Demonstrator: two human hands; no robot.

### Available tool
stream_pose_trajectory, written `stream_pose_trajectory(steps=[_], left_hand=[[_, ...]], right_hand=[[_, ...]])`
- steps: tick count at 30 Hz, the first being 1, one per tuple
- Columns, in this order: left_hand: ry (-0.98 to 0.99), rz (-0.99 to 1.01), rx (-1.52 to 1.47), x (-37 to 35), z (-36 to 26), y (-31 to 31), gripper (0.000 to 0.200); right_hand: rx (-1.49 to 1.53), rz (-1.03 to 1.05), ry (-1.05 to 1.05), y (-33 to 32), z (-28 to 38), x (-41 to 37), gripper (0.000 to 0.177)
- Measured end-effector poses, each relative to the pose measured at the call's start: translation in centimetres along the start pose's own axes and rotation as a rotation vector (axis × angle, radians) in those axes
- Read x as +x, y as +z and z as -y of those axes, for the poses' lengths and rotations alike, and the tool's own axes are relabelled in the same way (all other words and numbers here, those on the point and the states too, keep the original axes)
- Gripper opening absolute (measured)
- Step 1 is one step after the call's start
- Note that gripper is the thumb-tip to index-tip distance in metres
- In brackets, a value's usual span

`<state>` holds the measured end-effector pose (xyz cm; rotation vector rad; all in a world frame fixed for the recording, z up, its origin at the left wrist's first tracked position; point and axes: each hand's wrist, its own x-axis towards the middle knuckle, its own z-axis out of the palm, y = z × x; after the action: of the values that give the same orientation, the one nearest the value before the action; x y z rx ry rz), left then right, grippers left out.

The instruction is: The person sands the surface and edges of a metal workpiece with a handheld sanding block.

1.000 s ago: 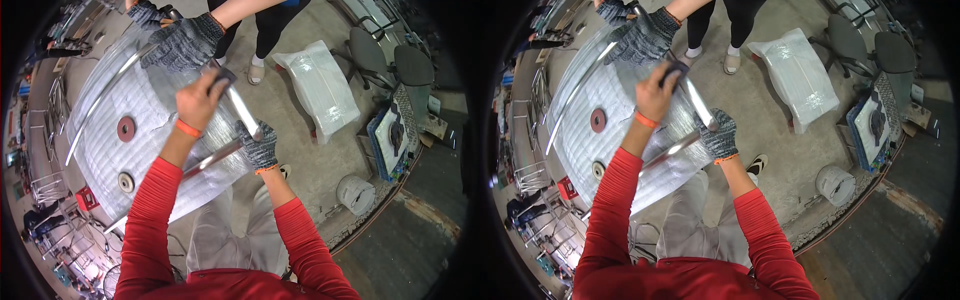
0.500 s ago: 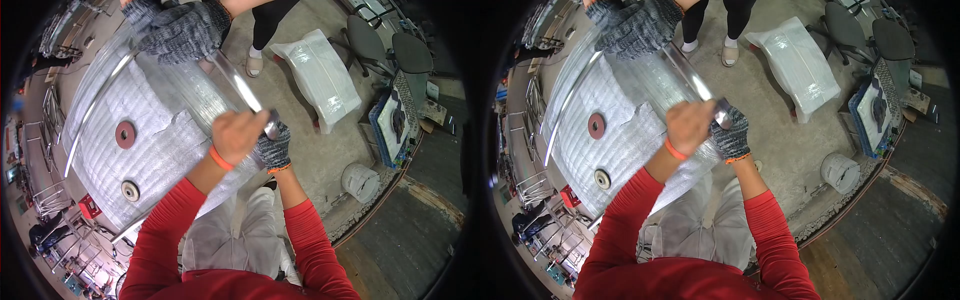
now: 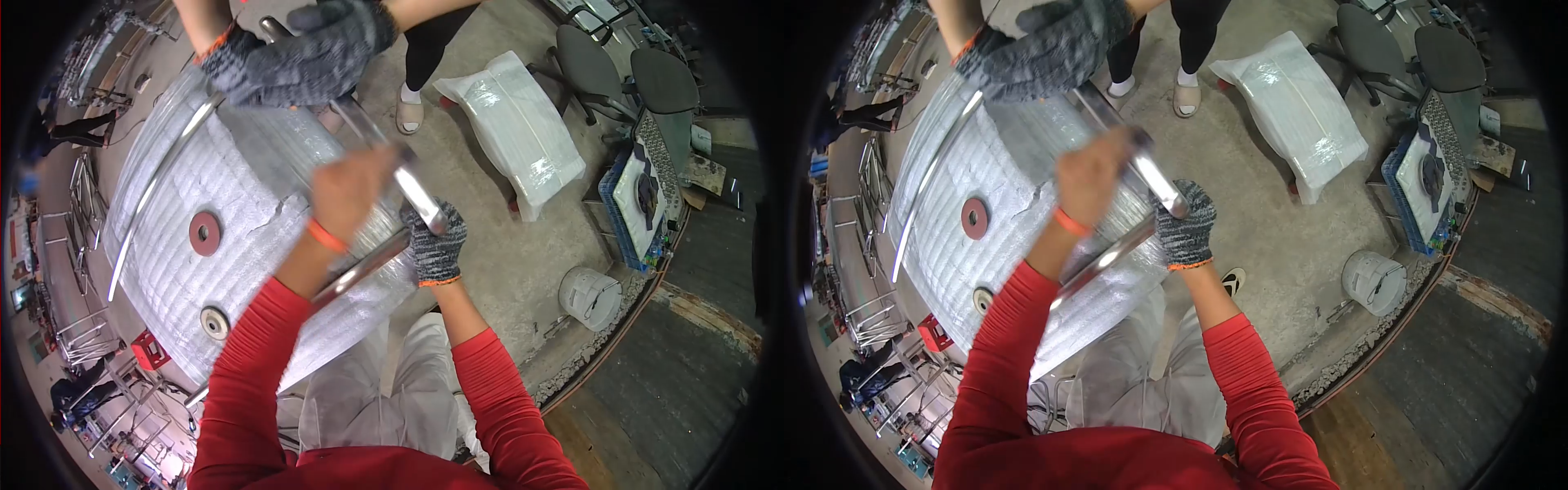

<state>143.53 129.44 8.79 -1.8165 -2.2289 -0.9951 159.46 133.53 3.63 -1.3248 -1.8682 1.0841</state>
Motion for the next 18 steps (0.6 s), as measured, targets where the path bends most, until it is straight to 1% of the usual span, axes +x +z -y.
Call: stream_pose_trajectory(steps=[1,2,4,6,7,9,10,11,12,13,14,15,16,17,18], left_hand=[[-0.093,-0.150,-0.226,1.4,2.8,0.2,0.023],[-0.223,-0.182,-0.250,3.5,3.5,-1.0,0.023],[-0.322,-0.155,-0.227,2.8,1.7,-0.9,0.021],[-0.058,0.050,-0.002,0.1,-2.6,-0.3,0.018],[-0.058,0.048,0.005,-0.6,-3.3,-0.4,0.018],[-0.008,0.014,-0.213,-1.1,-4.1,-0.3,0.017],[-0.008,0.012,-0.215,-0.4,-2.3,-0.1,0.017],[-0.017,-0.110,-0.238,1.3,1.2,0.0,0.017],[-0.032,-0.229,-0.262,2.2,3.2,0.2,0.017],[-0.028,-0.236,-0.262,3.0,3.3,0.1,0.017],[-0.107,-0.233,-0.249,3.8,3.5,-0.3,0.017],[-0.188,-0.225,-0.233,4.1,3.5,-0.9,0.018],[-0.088,-0.113,-0.078,2.3,2.3,-0.1,0.019],[0.004,-0.003,0.078,-0.2,-0.7,0.7,0.020],[-0.017,0.275,0.050,-0.8,-4.8,-0.7,0.023]], right_hand=[[-0.036,-0.012,-0.102,0.1,-0.8,-0.1,0.019],[-0.070,-0.027,-0.204,0.2,-1.6,-0.2,0.019],[-0.027,-0.025,-0.224,0.1,-1.7,-0.2,0.018],[0.091,-0.002,-0.028,0.2,-1.0,-0.4,0.019],[0.097,0.001,-0.032,0.3,-1.0,-0.3,0.019],[0.135,-0.045,-0.120,0.5,-1.6,-0.1,0.022],[0.133,-0.045,-0.121,0.5,-1.9,-0.2,0.022],[0.125,-0.041,-0.112,0.6,-2.1,-0.2,0.024],[0.114,-0.032,-0.099,0.5,-2.2,-0.6,0.025],[0.070,-0.020,-0.130,0.4,-2.1,-0.4,0.024],[0.070,-0.021,-0.137,0.3,-1.9,-0.4,0.024],[0.118,-0.018,-0.071,0.1,-1.6,-0.7,0.022],[0.172,-0.015,-0.014,0.3,-1.0,-0.5,0.021],[0.080,-0.009,-0.037,0.5,-1.3,-0.3,0.017],[0.083,-0.001,-0.049,0.4,-1.7,-0.3,0.017]])
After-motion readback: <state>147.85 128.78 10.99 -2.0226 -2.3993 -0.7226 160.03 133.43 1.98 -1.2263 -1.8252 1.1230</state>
